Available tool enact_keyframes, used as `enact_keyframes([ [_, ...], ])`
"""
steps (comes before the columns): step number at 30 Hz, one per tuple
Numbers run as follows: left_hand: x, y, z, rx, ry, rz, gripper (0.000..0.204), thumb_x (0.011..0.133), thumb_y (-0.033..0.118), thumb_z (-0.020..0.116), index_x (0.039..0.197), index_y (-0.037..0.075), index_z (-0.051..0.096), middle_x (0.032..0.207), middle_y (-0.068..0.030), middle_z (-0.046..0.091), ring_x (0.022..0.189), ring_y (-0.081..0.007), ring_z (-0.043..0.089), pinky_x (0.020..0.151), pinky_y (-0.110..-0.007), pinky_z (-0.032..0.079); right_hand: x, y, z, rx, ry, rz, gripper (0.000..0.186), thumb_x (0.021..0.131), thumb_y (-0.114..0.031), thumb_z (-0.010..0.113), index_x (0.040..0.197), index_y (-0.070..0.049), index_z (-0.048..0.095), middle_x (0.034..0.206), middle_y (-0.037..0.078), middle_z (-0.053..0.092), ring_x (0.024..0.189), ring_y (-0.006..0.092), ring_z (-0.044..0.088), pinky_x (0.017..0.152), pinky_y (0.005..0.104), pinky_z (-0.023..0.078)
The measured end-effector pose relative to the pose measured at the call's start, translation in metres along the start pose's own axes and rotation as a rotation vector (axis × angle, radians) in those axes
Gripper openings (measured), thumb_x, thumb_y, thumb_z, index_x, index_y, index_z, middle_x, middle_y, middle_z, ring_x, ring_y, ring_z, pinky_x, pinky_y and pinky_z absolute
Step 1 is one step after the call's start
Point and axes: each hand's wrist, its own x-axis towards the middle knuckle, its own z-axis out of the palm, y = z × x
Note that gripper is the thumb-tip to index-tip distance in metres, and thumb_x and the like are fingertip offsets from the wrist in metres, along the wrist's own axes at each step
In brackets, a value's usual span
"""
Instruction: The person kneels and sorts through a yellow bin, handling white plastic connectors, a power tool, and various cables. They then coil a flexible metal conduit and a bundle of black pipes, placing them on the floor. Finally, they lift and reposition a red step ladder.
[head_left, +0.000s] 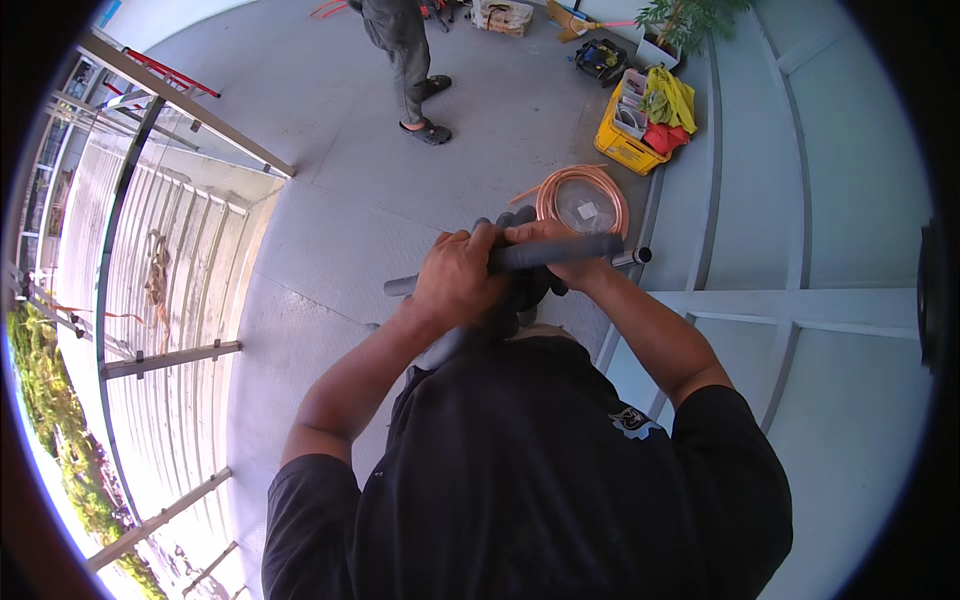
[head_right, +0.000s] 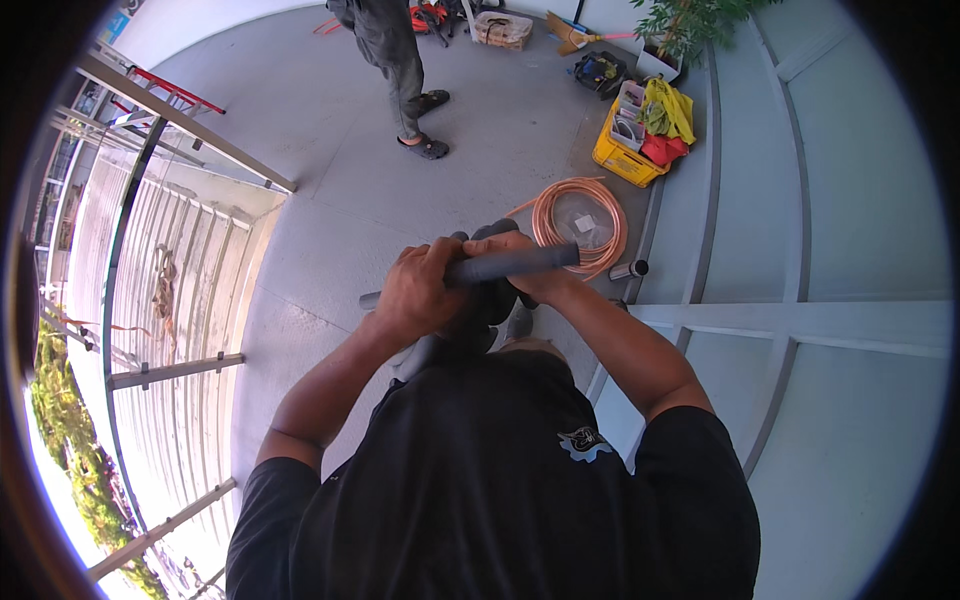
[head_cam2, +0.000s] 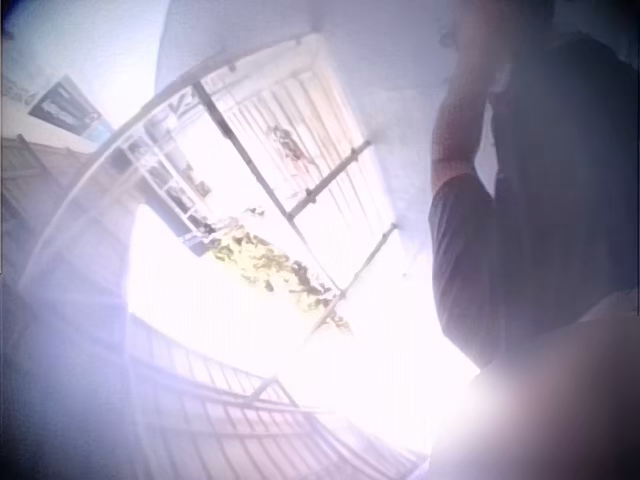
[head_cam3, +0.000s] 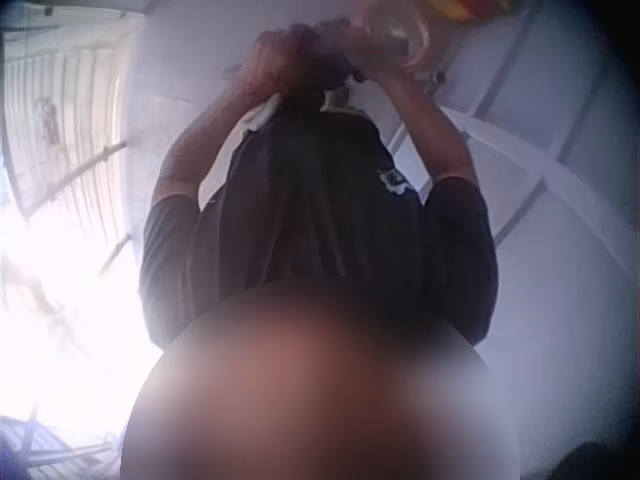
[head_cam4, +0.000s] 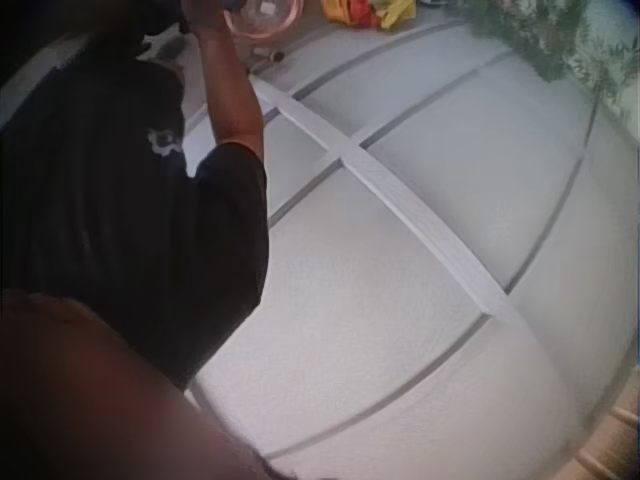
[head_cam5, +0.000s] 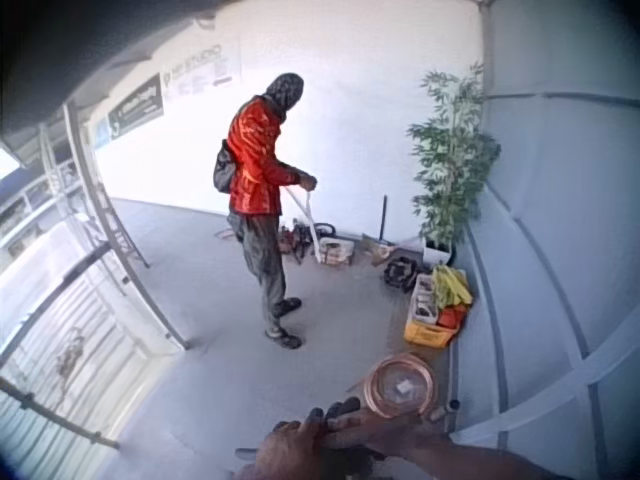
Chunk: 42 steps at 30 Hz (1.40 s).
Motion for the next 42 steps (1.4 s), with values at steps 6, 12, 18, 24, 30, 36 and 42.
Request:
enact_keyframes([
  [6, -0.002, 0.007, -0.066, -0.316, -0.336, -0.326, 0.050, 0.081, 0.023, 0.071, 0.124, 0.000, 0.060, 0.096, -0.0178, 0.070, 0.094, -0.0277, 0.067, 0.086, -0.039, 0.050, 0.026, -0.021, -0.022, -0.530, 0.050, -0.526, 0.024, 0.102, -0.026, 0.058, 0.102, -0.004, 0.068, 0.083, 0.008, 0.064, 0.078, 0.0192, 0.064, 0.073, 0.0332, 0.049],
  [12, -0.044, -0.026, -0.039, -0.386, -0.270, -0.484, 0.044, 0.081, 0.027, 0.074, 0.117, 0.004, 0.066, 0.093, -0.0123, 0.067, 0.090, -0.0251, 0.065, 0.086, -0.036, 0.048, 0.045, -0.019, -0.029, -0.780, 0.019, -0.555, 0.030, 0.104, -0.026, 0.056, 0.087, -0.002, 0.056, 0.068, 0.021, 0.062, 0.067, 0.0408, 0.066, 0.056, 0.0424, 0.049],
  [18, -0.076, -0.060, -0.015, -0.553, -0.101, -0.494, 0.041, 0.081, 0.028, 0.076, 0.111, 0.002, 0.065, 0.089, -0.0086, 0.066, 0.087, -0.0197, 0.063, 0.084, -0.035, 0.049, 0.063, -0.015, -0.002, -0.789, 0.009, -0.503, 0.032, 0.103, -0.026, 0.059, 0.083, -0.002, 0.054, 0.067, 0.020, 0.059, 0.063, 0.0398, 0.063, 0.057, 0.0399, 0.048],
  [24, -0.092, -0.072, 0.011, -0.728, 0.115, -0.481, 0.039, 0.081, 0.027, 0.079, 0.106, 0.002, 0.065, 0.088, -0.0054, 0.064, 0.086, -0.0154, 0.061, 0.082, -0.033, 0.049, 0.060, 0.019, 0.001, -0.648, 0.238, -0.525, 0.029, 0.102, -0.030, 0.061, 0.088, -0.004, 0.060, 0.078, 0.010, 0.062, 0.071, 0.0249, 0.064, 0.062, 0.0347, 0.048],
  [30, -0.101, -0.081, 0.012, -0.926, 0.255, -0.329, 0.032, 0.082, 0.021, 0.078, 0.102, 0.002, 0.062, 0.082, 0.0016, 0.057, 0.077, -0.0081, 0.053, 0.072, -0.027, 0.045, -0.001, 0.073, -0.006, 0.129, 0.340, 0.310, 0.058, 0.096, -0.061, 0.058, 0.127, -0.012, 0.056, 0.110, 0.007, 0.063, 0.099, 0.0210, 0.063, 0.083, 0.0402, 0.051],
  [36, -0.071, -0.086, 0.005, -1.154, 0.014, -0.025, 0.033, 0.082, 0.015, 0.081, 0.104, 0.003, 0.060, 0.088, 0.0002, 0.058, 0.083, -0.0086, 0.054, 0.076, -0.027, 0.045, -0.032, 0.083, 0.040, 0.945, 0.055, 0.084, 0.106, 0.080, -0.083, 0.058, 0.157, -0.015, 0.031, 0.148, 0.013, 0.047, 0.136, 0.0299, 0.047, 0.110, 0.0473, 0.041],
  [42, -0.001, -0.036, 0.030, -1.240, -0.156, 0.209, 0.036, 0.086, 0.023, 0.081, 0.105, 0.005, 0.058, 0.086, 0.0027, 0.053, 0.080, -0.0079, 0.050, 0.074, -0.025, 0.042, -0.065, 0.015, -0.021, 0.458, 0.421, -0.304, 0.106, 0.078, -0.068, 0.074, 0.157, -0.012, 0.029, 0.146, 0.013, 0.050, 0.134, 0.0294, 0.051, 0.112, 0.0459, 0.043],
])
